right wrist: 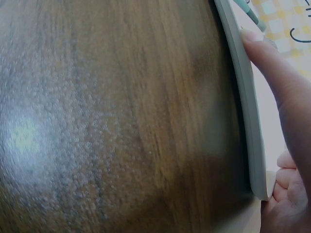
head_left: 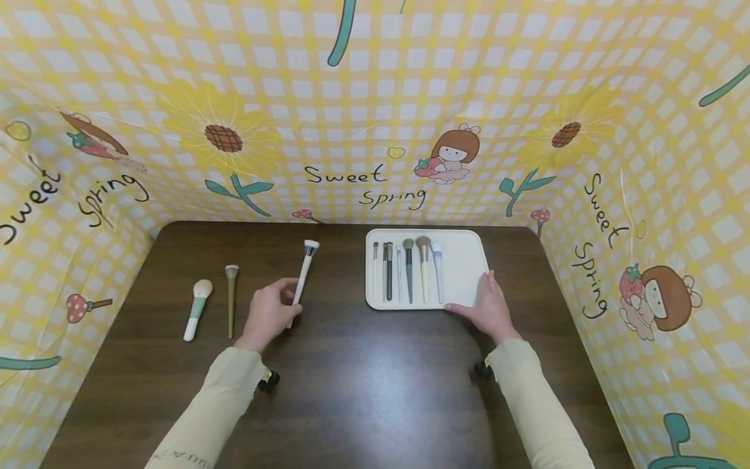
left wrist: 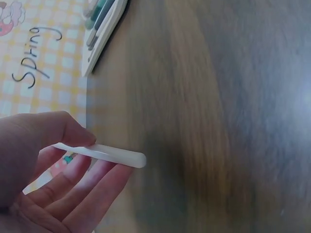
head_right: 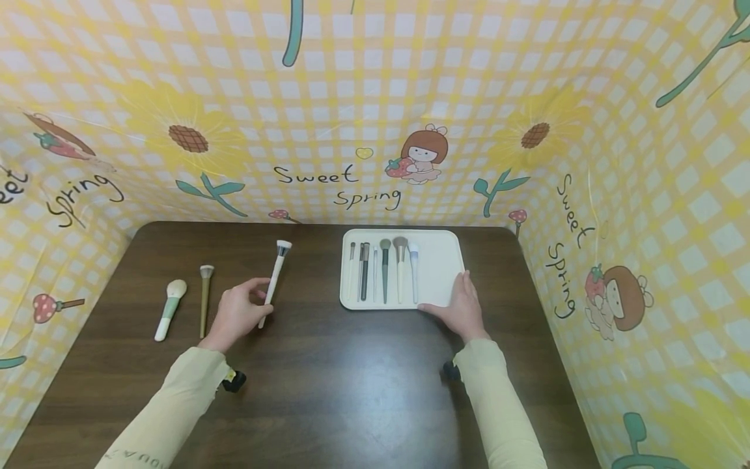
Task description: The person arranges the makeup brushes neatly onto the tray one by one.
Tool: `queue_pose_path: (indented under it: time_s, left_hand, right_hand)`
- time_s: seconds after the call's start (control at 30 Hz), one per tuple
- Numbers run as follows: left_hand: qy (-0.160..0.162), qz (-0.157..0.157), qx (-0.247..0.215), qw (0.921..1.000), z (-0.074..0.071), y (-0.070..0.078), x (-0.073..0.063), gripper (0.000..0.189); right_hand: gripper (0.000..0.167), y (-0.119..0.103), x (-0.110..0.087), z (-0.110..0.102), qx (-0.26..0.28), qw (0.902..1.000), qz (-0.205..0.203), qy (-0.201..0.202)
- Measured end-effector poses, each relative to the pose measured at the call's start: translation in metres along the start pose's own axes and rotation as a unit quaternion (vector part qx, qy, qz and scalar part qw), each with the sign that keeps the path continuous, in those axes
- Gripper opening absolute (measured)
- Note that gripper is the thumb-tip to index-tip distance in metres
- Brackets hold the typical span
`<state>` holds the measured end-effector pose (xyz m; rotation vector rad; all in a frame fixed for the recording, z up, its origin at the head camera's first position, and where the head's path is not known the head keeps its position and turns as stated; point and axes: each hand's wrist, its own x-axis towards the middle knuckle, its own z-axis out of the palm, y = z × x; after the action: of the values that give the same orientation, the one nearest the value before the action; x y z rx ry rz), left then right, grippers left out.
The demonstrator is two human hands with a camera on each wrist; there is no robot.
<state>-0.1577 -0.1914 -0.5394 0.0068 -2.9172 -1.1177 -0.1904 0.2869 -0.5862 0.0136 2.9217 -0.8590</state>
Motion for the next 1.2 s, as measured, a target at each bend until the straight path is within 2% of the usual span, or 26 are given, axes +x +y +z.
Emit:
queue_pose_path:
  time_s: [0.27,0.67,1.2]
  left_hand:
    - [0.01,0.02,-0.009,0.9997,0.015,0.008,0.001,0.052]
    - [0.005,0.001,-0.046,0.9989,0.024,0.026,0.005,0.042]
    - [-0.027,0.024,-0.105,0.9938,0.039,0.046,0.024,0.038]
  right_hand:
    - [0.141,-0.001,-0.001,-0.001,-0.001,1.0,-0.002,0.002]
    - [0.14,-0.004,-0.003,-0.003,0.0,1.0,-0.003,0.002]
    - [0.141,-0.002,-0.002,-0.002,0.004,1.0,-0.002,-0.003]
